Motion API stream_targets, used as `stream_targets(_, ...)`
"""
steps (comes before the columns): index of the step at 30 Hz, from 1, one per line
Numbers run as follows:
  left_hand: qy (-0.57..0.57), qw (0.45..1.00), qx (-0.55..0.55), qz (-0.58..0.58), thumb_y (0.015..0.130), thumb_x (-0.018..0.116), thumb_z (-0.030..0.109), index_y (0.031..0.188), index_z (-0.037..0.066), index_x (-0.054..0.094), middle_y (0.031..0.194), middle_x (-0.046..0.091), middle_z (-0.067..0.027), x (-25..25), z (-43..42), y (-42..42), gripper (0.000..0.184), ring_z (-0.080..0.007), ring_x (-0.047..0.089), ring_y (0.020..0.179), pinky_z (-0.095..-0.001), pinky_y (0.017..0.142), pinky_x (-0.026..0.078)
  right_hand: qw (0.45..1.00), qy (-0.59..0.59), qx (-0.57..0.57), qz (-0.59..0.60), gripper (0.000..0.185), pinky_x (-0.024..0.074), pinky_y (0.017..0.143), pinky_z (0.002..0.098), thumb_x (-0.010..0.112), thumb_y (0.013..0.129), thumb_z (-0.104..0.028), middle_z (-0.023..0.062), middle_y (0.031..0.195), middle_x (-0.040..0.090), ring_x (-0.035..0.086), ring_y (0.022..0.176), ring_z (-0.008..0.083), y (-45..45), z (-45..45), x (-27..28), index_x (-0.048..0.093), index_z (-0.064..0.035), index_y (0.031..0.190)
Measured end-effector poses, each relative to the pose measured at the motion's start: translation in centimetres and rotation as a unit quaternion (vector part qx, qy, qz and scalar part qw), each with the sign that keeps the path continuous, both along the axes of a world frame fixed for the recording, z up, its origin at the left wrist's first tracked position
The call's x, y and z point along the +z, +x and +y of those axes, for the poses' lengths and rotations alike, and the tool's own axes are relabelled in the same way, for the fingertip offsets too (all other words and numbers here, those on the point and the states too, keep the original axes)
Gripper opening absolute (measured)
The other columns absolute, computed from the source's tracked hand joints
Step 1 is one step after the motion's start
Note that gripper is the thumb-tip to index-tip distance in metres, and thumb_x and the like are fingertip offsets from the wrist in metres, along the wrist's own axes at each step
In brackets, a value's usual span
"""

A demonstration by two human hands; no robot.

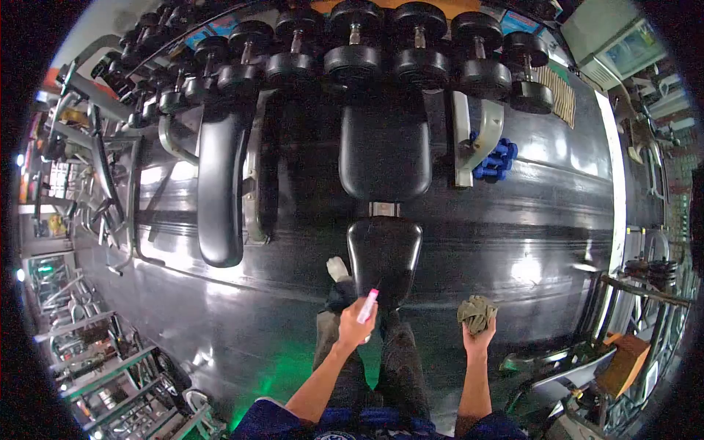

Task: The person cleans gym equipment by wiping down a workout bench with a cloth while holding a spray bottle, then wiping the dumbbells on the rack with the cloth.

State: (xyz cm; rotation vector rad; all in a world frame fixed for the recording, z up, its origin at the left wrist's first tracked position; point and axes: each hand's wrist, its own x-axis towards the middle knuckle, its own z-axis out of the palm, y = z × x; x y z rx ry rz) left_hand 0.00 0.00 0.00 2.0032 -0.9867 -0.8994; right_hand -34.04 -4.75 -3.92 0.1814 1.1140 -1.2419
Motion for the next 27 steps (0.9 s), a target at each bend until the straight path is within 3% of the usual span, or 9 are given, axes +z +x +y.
stream_targets(2, -0.033, 0.998, -0.039, -0.026, 0.085, 0.069, 0.015, 0.086, 0.006, 0.063, 0.071, 0.063, -0.0170, 0.5, -0.6, 0.9, 0.011, -0.0386, 0.064, 0.066, -0.0420, 0.056, 0.050, 0.999, 0.033, -0.020, -0.010, 0.047, 0.0502, 0.098, 0.0457, 0.047, 0.100, -0.038, 0.0117, 0.127, 0.054, 0.056, 0.115, 0.0296, 2.8, -0.3, -0.4, 0.046, -0.0077, 0.137)
stream_targets(3, -0.046, 0.998, -0.041, -0.008, 0.085, 0.069, 0.014, 0.087, 0.007, 0.063, 0.072, 0.064, -0.0169, 0.5, 1.5, -4.7, 0.010, -0.0384, 0.065, 0.068, -0.0429, 0.056, 0.050, 0.999, 0.017, 0.002, 0.029, 0.050, 0.0442, 0.102, 0.0482, 0.048, 0.099, -0.040, 0.0106, 0.133, 0.051, 0.051, 0.121, 0.0303, -2.7, 1.5, 2.6, 0.045, -0.0106, 0.139)
stream_targets(5, -0.016, 0.998, -0.048, -0.031, 0.085, 0.068, 0.014, 0.088, 0.007, 0.063, 0.073, 0.064, -0.0171, 0.9, 3.1, -3.6, 0.009, -0.0388, 0.065, 0.068, -0.0442, 0.055, 0.050, 0.999, -0.017, 0.045, 0.004, 0.056, 0.0320, 0.112, 0.0530, 0.050, 0.096, -0.044, 0.0084, 0.145, 0.044, 0.041, 0.134, 0.0316, -1.5, 2.9, -0.4, 0.041, -0.0162, 0.144)
stream_targets(8, -0.033, 0.999, -0.014, -0.032, 0.086, 0.068, 0.015, 0.086, 0.008, 0.063, 0.073, 0.064, -0.0169, 1.2, 6.3, -2.9, 0.009, -0.0390, 0.064, 0.066, -0.0449, 0.055, 0.049, 0.999, 0.020, 0.047, 0.001, 0.052, 0.0364, 0.107, 0.0494, 0.052, 0.095, -0.043, 0.0061, 0.139, 0.049, 0.046, 0.129, 0.0296, 0.2, 4.0, -1.5, 0.047, -0.0170, 0.139)
stream_targets(10, 0.045, 0.997, 0.017, -0.064, 0.086, 0.068, 0.017, 0.085, 0.007, 0.062, 0.071, 0.063, -0.0169, 1.8, 9.1, -2.5, 0.011, -0.0388, 0.064, 0.064, -0.0450, 0.055, 0.049, 0.998, 0.047, 0.049, 0.016, 0.044, 0.0408, 0.102, 0.0466, 0.051, 0.095, -0.042, 0.0047, 0.131, 0.055, 0.051, 0.122, 0.0265, 1.8, 4.3, -0.4, 0.053, -0.0165, 0.132)
stream_targets(13, 0.093, 0.992, 0.034, -0.081, 0.086, 0.069, 0.018, 0.082, 0.007, 0.062, 0.068, 0.062, -0.0172, 2.6, 11.4, -1.3, 0.014, -0.0379, 0.064, 0.065, -0.0447, 0.056, 0.049, 0.996, 0.050, 0.069, 0.012, 0.054, 0.0404, 0.106, 0.0497, 0.048, 0.098, -0.042, 0.0119, 0.137, 0.046, 0.046, 0.127, 0.0319, 2.7, 5.4, -1.1, 0.042, -0.0102, 0.141)
stream_targets(17, 0.062, 0.996, -0.007, -0.065, 0.085, 0.068, 0.015, 0.084, 0.007, 0.063, 0.073, 0.064, -0.0161, 3.1, 13.5, -1.3, 0.010, -0.0384, 0.065, 0.068, -0.0444, 0.058, 0.050, 0.995, 0.028, 0.097, -0.001, 0.042, 0.0457, 0.093, 0.0444, 0.048, 0.097, -0.040, 0.0045, 0.126, 0.058, 0.055, 0.116, 0.0259, 3.7, 6.4, -1.6, 0.054, -0.0125, 0.129)
stream_targets(20, 0.047, 0.999, -0.022, 0.013, 0.083, 0.068, 0.012, 0.088, 0.007, 0.064, 0.079, 0.065, -0.0157, 2.0, 15.0, -2.6, 0.008, -0.0386, 0.065, 0.072, -0.0438, 0.062, 0.052, 0.995, 0.043, 0.095, -0.006, 0.041, 0.0445, 0.095, 0.0450, 0.048, 0.097, -0.039, 0.0043, 0.126, 0.058, 0.055, 0.115, 0.0261, 4.1, 7.0, -1.3, 0.054, -0.0127, 0.129)
stream_targets(27, 0.082, 0.994, -0.021, -0.069, 0.083, 0.068, 0.014, 0.089, 0.007, 0.063, 0.075, 0.062, -0.0153, 1.6, 16.0, -2.6, 0.010, -0.0390, 0.064, 0.069, -0.0447, 0.060, 0.051, 0.995, 0.036, 0.089, 0.025, 0.041, 0.0392, 0.102, 0.0470, 0.048, 0.097, -0.038, 0.0032, 0.130, 0.056, 0.051, 0.122, 0.0256, 5.8, 4.3, -2.7, 0.053, -0.0131, 0.129)
